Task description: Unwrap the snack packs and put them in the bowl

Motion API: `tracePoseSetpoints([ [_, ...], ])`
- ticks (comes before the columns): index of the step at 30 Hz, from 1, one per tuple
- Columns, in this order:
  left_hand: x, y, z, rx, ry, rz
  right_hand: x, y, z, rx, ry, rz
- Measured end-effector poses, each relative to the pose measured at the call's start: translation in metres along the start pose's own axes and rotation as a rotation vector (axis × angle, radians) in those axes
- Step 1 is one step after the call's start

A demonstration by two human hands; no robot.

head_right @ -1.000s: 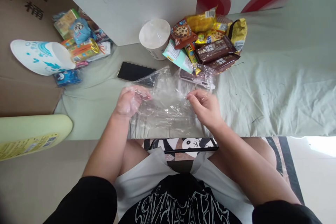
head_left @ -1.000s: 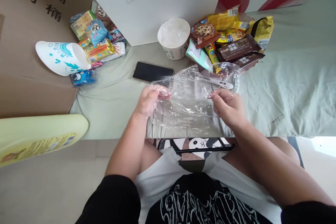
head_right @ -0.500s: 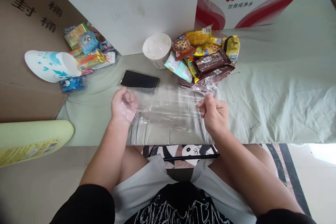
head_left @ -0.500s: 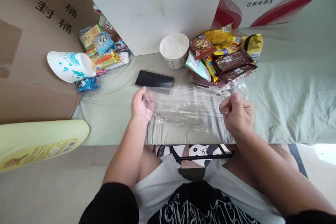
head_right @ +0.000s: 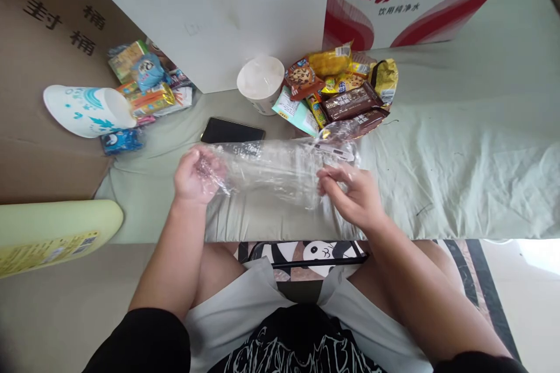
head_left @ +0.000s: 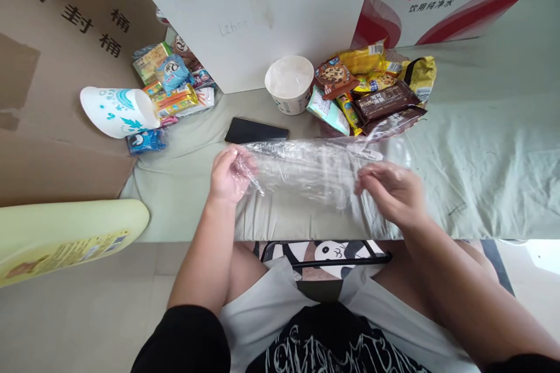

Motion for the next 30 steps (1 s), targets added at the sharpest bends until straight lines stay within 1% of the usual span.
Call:
tracePoseSetpoints([
  [2,-0.002,-0.001,-0.002,-0.005,-0.083,-0.005,-0.004,-0.011,-0.007,0.022,0.035,-0.086],
  [3,-0.001,-0.003,-0.004,0.018,-0.099,-0.013,-0.005,-0.012,-0.007,0.017,0.037,-0.092],
  [4,0.002,-0.005,-0.008,0.062,-0.078,-0.013,-0.004,-0.010,-0.007,-0.003,0.040,-0.073],
  [6,0.009,-0.005,-0.016,0.190,0.028,0.032,0.001,-0.002,-0.009,-0.021,0.085,-0.012],
  [7,0.012,-0.004,-0.017,0.238,0.064,0.054,0.003,0.002,-0.010,0.016,0.125,0.007],
  [8,0.014,-0.004,-0.016,0.259,0.071,0.067,0.006,0.004,-0.012,0.090,0.166,0.015],
  [11,0.017,-0.004,-0.006,0.202,-0.015,0.053,0.011,0.007,-0.012,0.363,0.223,0.024],
  [14,0.012,-0.003,-0.006,0.164,-0.078,0.042,0.010,0.009,-0.010,0.448,0.201,0.077],
  [17,0.010,-0.007,-0.005,0.211,-0.148,0.028,0.009,0.009,-0.008,0.414,0.167,0.094],
  [19,0.010,-0.011,-0.001,0.262,-0.195,0.045,0.008,0.011,-0.005,0.362,0.152,0.099],
  [23,0.007,-0.009,0.008,0.334,-0.201,0.151,0.008,0.021,-0.002,0.297,0.167,0.168],
  [25,0.003,-0.009,0.014,0.350,-0.210,0.165,0.007,0.026,-0.002,0.271,0.183,0.203],
  [28,-0.002,-0.009,0.021,0.280,-0.263,0.096,0.007,0.031,-0.004,0.253,0.208,0.230],
  [30,-0.005,-0.009,0.020,0.180,-0.280,0.017,0.008,0.032,-0.006,0.273,0.222,0.224],
])
Point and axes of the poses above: each hand's wrist, its own x-axis towards the middle knuckle, its own z-axis out of the palm, y = z × x, the point moved 10 cm from there along x, towards the middle knuckle, and after that the axes turned 6 degrees about -z, right-handed, at the moved point
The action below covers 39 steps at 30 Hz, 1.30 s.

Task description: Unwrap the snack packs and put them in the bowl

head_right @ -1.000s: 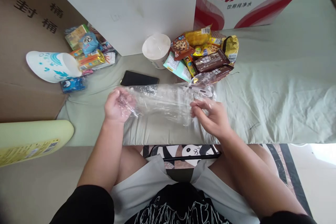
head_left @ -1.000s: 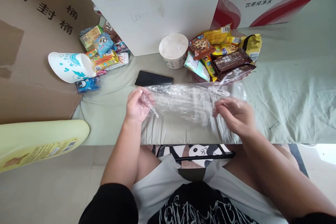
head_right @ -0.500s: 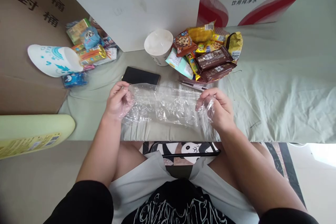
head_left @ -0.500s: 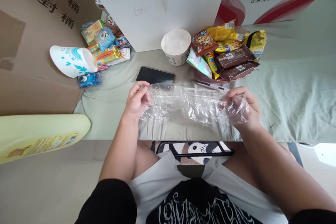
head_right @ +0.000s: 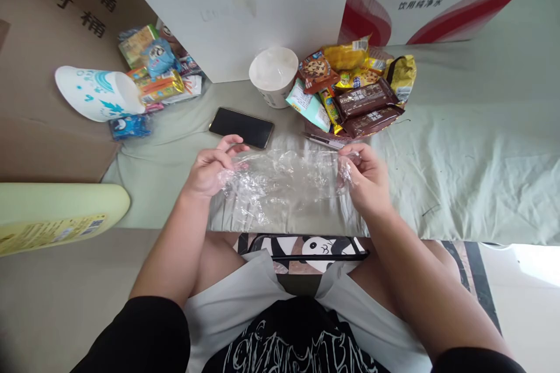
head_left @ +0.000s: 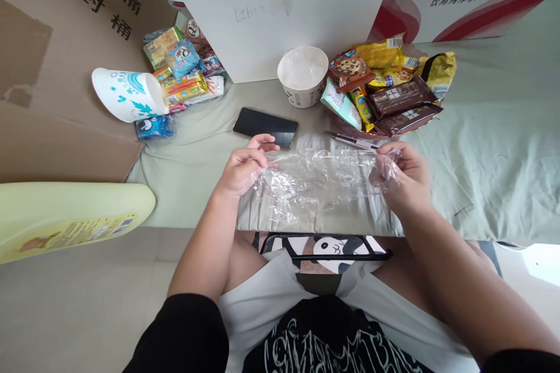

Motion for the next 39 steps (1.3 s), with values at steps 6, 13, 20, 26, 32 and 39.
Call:
tracePoseSetpoints([
  [6,-0.013,-0.004,0.006,-0.076,-0.225,-0.188,0.005,-0.005,-0.002,0.083,0.024,-0.045],
  [13,-0.010,-0.026,-0.006,0.174,-0.102,-0.280,0.007,-0.003,0.001,0.119,-0.056,-0.008],
  [20,-0.012,-0.031,-0.014,0.266,-0.086,-0.369,0.001,-0.018,-0.005,-0.020,-0.023,-0.141],
  [26,-0.008,-0.016,-0.031,0.228,0.033,-0.207,0.000,-0.002,-0.005,-0.120,-0.048,-0.022],
  [32,-0.004,0.008,-0.043,0.041,0.147,-0.034,0.003,0.003,0.000,0.036,-0.082,0.071],
  [39,-0.002,-0.001,-0.049,0.013,0.235,-0.063,0.003,-0.004,0.007,0.031,-0.112,0.010],
])
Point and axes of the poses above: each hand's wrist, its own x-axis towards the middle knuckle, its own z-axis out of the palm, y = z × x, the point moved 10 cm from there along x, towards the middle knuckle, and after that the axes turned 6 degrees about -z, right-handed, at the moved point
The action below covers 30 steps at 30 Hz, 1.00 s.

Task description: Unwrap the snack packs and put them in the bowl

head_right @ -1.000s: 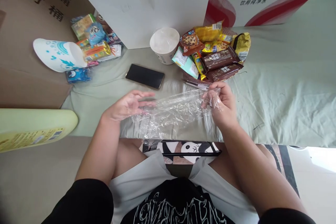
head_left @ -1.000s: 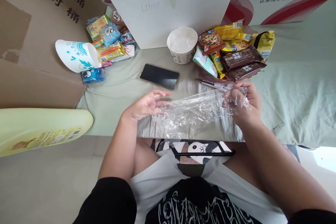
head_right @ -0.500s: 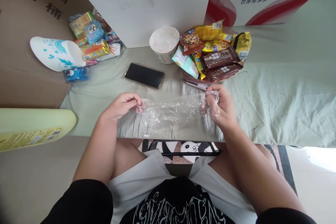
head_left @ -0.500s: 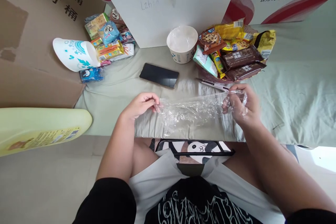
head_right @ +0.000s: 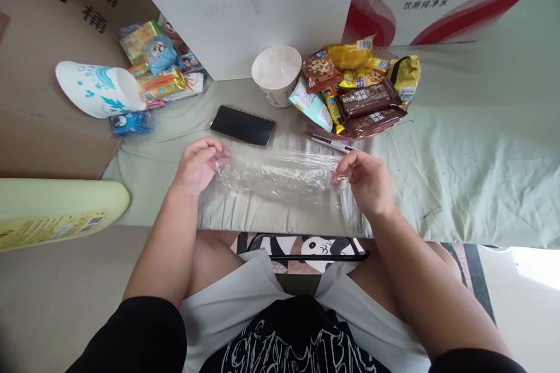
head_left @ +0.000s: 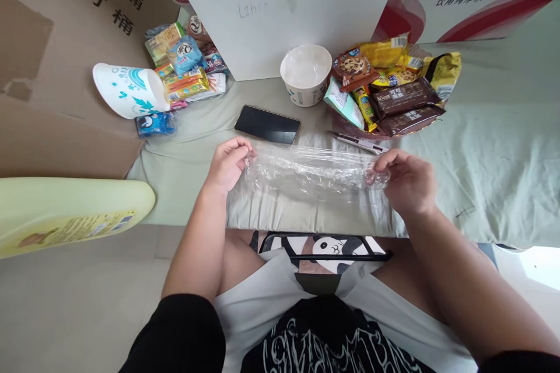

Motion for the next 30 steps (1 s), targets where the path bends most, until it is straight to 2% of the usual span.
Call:
tracePoseSetpoints([
  [4,0.000,-0.005,0.001,0.029,0.013,-0.012,-0.004,0.007,0.008,-0.186,-0.053,0.040],
  [8,-0.003,-0.009,0.000,0.074,-0.024,-0.092,-0.009,0.007,0.011,-0.166,-0.118,0.076],
  [10,-0.006,-0.012,0.005,0.041,-0.106,-0.164,-0.009,-0.003,0.006,-0.204,-0.157,-0.001],
  [13,-0.017,-0.018,0.020,-0.044,-0.285,-0.270,-0.010,-0.025,-0.014,-0.322,-0.059,-0.200],
  [15,-0.026,-0.023,0.037,-0.083,-0.421,-0.332,-0.012,-0.027,-0.015,-0.293,-0.042,-0.243],
  [17,-0.037,-0.032,0.057,-0.090,-0.555,-0.401,-0.012,-0.014,0.004,-0.168,-0.154,-0.175],
  [19,-0.045,-0.042,0.073,-0.066,-0.631,-0.466,-0.013,0.003,0.033,-0.040,-0.305,-0.067],
  [23,-0.051,-0.058,0.096,-0.048,-0.613,-0.528,-0.018,0.022,0.084,0.062,-0.542,0.071],
  [24,-0.056,-0.062,0.106,-0.067,-0.663,-0.558,-0.022,0.023,0.093,0.044,-0.612,0.080],
  [27,-0.079,-0.069,0.141,-0.196,-0.929,-0.655,-0.046,0.023,0.115,-0.005,-0.843,0.117],
  [30,-0.086,-0.068,0.158,-0.328,-1.058,-0.650,-0.067,0.021,0.122,0.060,-0.920,0.160],
])
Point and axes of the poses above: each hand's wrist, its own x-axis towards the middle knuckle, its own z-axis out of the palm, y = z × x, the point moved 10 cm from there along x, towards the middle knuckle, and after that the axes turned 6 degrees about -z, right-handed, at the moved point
